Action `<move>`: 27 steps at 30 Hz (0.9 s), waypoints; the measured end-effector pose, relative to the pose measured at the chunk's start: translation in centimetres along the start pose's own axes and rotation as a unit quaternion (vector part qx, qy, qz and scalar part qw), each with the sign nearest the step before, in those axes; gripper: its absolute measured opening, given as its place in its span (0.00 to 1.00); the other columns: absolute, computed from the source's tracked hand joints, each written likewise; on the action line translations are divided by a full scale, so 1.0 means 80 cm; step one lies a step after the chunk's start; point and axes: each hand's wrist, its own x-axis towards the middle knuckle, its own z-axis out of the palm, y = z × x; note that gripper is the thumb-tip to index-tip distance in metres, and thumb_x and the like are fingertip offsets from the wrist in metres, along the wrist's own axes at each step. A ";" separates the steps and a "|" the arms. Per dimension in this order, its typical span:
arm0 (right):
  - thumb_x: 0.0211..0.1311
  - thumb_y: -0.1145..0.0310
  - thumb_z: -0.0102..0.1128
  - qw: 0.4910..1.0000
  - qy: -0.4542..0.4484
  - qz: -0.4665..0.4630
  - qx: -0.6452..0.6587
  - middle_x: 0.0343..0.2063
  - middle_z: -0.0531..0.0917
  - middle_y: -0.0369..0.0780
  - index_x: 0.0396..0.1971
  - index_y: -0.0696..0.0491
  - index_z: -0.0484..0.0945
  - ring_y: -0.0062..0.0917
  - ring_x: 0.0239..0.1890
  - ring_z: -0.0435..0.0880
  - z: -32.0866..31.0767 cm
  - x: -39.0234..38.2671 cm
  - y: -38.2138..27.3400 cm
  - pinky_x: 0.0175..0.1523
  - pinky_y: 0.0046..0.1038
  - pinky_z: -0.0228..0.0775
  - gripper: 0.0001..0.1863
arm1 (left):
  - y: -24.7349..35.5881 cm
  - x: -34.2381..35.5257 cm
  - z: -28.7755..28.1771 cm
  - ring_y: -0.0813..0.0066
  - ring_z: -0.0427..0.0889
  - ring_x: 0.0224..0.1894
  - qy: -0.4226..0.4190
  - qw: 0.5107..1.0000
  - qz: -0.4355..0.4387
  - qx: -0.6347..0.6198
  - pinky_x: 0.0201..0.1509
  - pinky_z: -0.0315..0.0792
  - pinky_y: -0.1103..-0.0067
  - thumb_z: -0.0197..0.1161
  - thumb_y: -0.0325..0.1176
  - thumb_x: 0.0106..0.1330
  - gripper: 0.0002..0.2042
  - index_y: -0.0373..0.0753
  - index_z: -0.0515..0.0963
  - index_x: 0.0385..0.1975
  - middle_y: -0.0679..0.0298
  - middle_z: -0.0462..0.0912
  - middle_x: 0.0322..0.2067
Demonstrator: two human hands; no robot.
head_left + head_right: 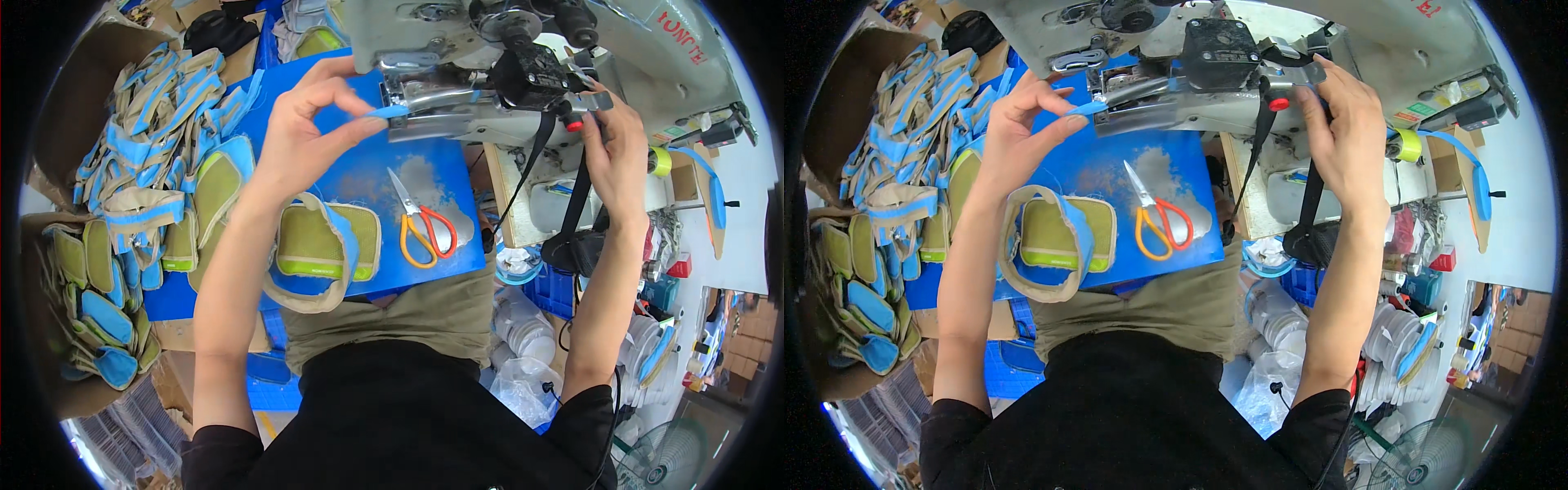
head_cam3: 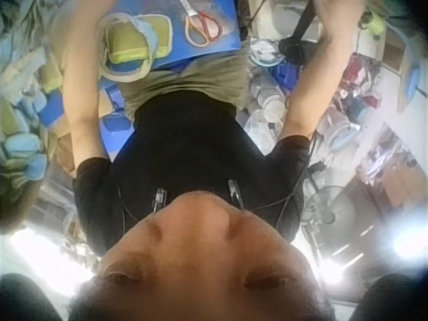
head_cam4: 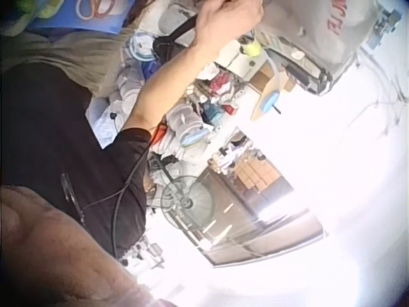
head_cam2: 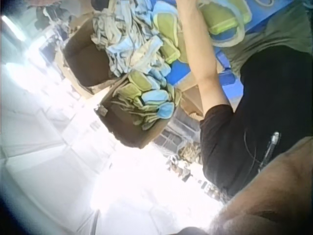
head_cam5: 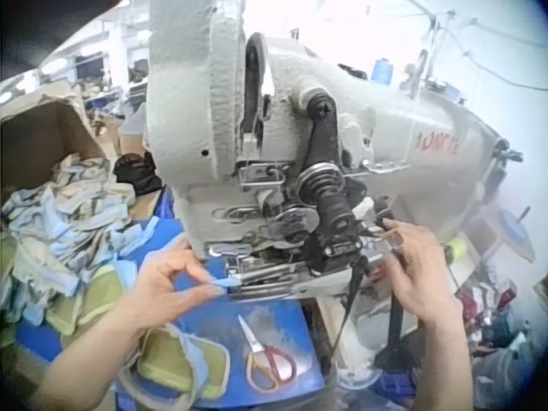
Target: The person sews the edges of small fabric pouches using a sewing machine, then trims excess thread with scissors. They repeatedly pick up pouches from a pile, align them under the needle, sew along the edges, and cut the thread before moving to the next item.
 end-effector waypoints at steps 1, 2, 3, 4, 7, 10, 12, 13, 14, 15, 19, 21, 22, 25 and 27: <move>0.70 0.65 0.65 1.000 -0.001 0.007 0.012 0.57 0.86 0.49 0.43 0.59 0.84 0.48 0.58 0.82 -0.002 0.000 0.001 0.66 0.42 0.69 0.12 | 0.003 0.002 0.004 0.68 0.82 0.56 -0.003 1.000 0.007 -0.005 0.67 0.71 0.71 0.78 0.22 0.58 0.08 0.37 0.85 0.33 0.59 0.82 0.53; 0.70 0.67 0.63 0.999 -0.010 0.016 0.032 0.57 0.86 0.50 0.40 0.61 0.83 0.48 0.58 0.82 -0.004 0.002 -0.001 0.66 0.42 0.70 0.11 | 0.008 0.006 0.008 0.72 0.81 0.54 -0.007 1.000 0.015 -0.010 0.65 0.73 0.72 0.77 0.21 0.59 0.08 0.36 0.84 0.34 0.62 0.81 0.49; 0.70 0.67 0.63 0.999 -0.015 0.022 0.042 0.57 0.86 0.50 0.40 0.61 0.83 0.47 0.58 0.82 -0.004 0.002 -0.001 0.66 0.41 0.70 0.10 | 0.012 0.009 0.012 0.75 0.81 0.52 -0.010 1.000 0.022 -0.015 0.63 0.76 0.74 0.77 0.20 0.60 0.08 0.36 0.84 0.34 0.64 0.79 0.45; 0.69 0.68 0.63 0.998 -0.020 0.028 0.050 0.57 0.86 0.50 0.39 0.61 0.83 0.47 0.58 0.82 -0.007 0.002 -0.001 0.65 0.41 0.70 0.10 | 0.014 0.010 0.016 0.76 0.81 0.50 -0.006 0.999 0.006 -0.038 0.61 0.76 0.75 0.77 0.20 0.60 0.08 0.36 0.84 0.34 0.65 0.79 0.44; 0.67 0.69 0.62 0.998 -0.020 0.042 0.050 0.56 0.86 0.51 0.36 0.61 0.83 0.47 0.58 0.83 -0.006 0.001 0.001 0.64 0.41 0.71 0.09 | 0.020 0.011 0.023 0.76 0.82 0.49 0.003 0.996 -0.039 -0.085 0.58 0.79 0.76 0.77 0.21 0.60 0.07 0.36 0.83 0.34 0.64 0.79 0.47; 0.65 0.70 0.63 0.998 -0.011 0.050 0.045 0.55 0.87 0.51 0.32 0.62 0.82 0.47 0.57 0.84 -0.005 0.000 0.001 0.63 0.41 0.72 0.09 | 0.021 0.010 0.026 0.72 0.84 0.53 0.006 0.994 -0.056 -0.093 0.57 0.83 0.74 0.76 0.22 0.60 0.06 0.37 0.84 0.33 0.61 0.80 0.55; 0.64 0.70 0.63 0.998 -0.006 0.054 0.043 0.55 0.87 0.51 0.30 0.62 0.81 0.46 0.56 0.84 -0.002 -0.001 0.000 0.63 0.40 0.73 0.09 | 0.020 0.009 0.026 0.72 0.84 0.53 0.009 0.994 -0.040 -0.099 0.58 0.83 0.73 0.75 0.22 0.61 0.06 0.37 0.84 0.33 0.61 0.81 0.54; 0.64 0.70 0.63 0.998 -0.003 0.057 0.041 0.55 0.87 0.51 0.29 0.62 0.81 0.46 0.56 0.84 0.000 -0.001 0.000 0.62 0.40 0.73 0.10 | 0.021 0.010 0.024 0.71 0.84 0.53 0.006 0.994 -0.046 -0.094 0.58 0.83 0.73 0.75 0.22 0.61 0.06 0.37 0.84 0.33 0.61 0.80 0.54; 0.64 0.70 0.63 0.997 -0.001 0.060 0.038 0.55 0.87 0.51 0.28 0.62 0.80 0.46 0.56 0.85 0.001 0.000 0.000 0.62 0.40 0.73 0.10 | 0.023 0.011 0.023 0.71 0.84 0.53 0.003 0.995 -0.051 -0.090 0.58 0.83 0.73 0.75 0.22 0.61 0.06 0.37 0.84 0.33 0.61 0.80 0.54; 0.64 0.70 0.64 0.997 -0.003 0.061 0.037 0.55 0.87 0.51 0.28 0.62 0.80 0.46 0.56 0.85 0.001 0.000 0.000 0.62 0.40 0.73 0.10 | 0.023 0.011 0.023 0.71 0.84 0.53 -0.001 0.995 -0.056 -0.086 0.59 0.83 0.72 0.75 0.22 0.61 0.06 0.37 0.83 0.33 0.61 0.80 0.54; 0.64 0.69 0.64 0.997 -0.007 0.064 0.031 0.55 0.87 0.52 0.28 0.62 0.80 0.47 0.56 0.84 0.000 0.001 -0.001 0.62 0.39 0.73 0.11 | 0.018 0.010 0.025 0.70 0.82 0.56 0.006 0.993 -0.042 -0.106 0.59 0.82 0.71 0.74 0.22 0.62 0.07 0.37 0.83 0.36 0.61 0.80 0.55; 0.64 0.68 0.65 0.998 -0.006 0.055 0.016 0.55 0.87 0.52 0.30 0.62 0.80 0.47 0.56 0.84 0.000 0.001 0.000 0.63 0.39 0.73 0.11 | 0.014 0.007 0.025 0.70 0.82 0.58 0.010 0.991 -0.045 -0.129 0.60 0.82 0.71 0.74 0.23 0.63 0.08 0.37 0.82 0.39 0.60 0.80 0.56; 0.65 0.68 0.66 0.999 -0.004 0.045 0.006 0.55 0.87 0.52 0.32 0.62 0.81 0.46 0.57 0.84 0.001 -0.001 0.003 0.63 0.39 0.73 0.10 | 0.013 0.005 0.025 0.69 0.81 0.59 0.015 0.989 -0.045 -0.141 0.61 0.81 0.71 0.74 0.23 0.63 0.09 0.37 0.82 0.40 0.59 0.80 0.57; 0.65 0.70 0.68 0.993 0.098 0.009 0.060 0.54 0.87 0.49 0.39 0.61 0.82 0.43 0.57 0.85 0.006 0.001 -0.012 0.65 0.38 0.71 0.09 | 0.005 -0.004 0.011 0.68 0.80 0.63 0.034 0.983 -0.049 -0.174 0.65 0.78 0.71 0.71 0.23 0.66 0.09 0.36 0.81 0.43 0.56 0.79 0.61; 0.64 0.73 0.69 0.980 0.186 0.012 0.064 0.51 0.87 0.45 0.47 0.58 0.83 0.36 0.55 0.85 0.007 -0.018 -0.025 0.66 0.37 0.71 0.13 | -0.004 -0.019 -0.016 0.65 0.78 0.66 0.046 0.978 -0.065 -0.194 0.68 0.74 0.71 0.67 0.22 0.70 0.07 0.36 0.80 0.44 0.56 0.78 0.64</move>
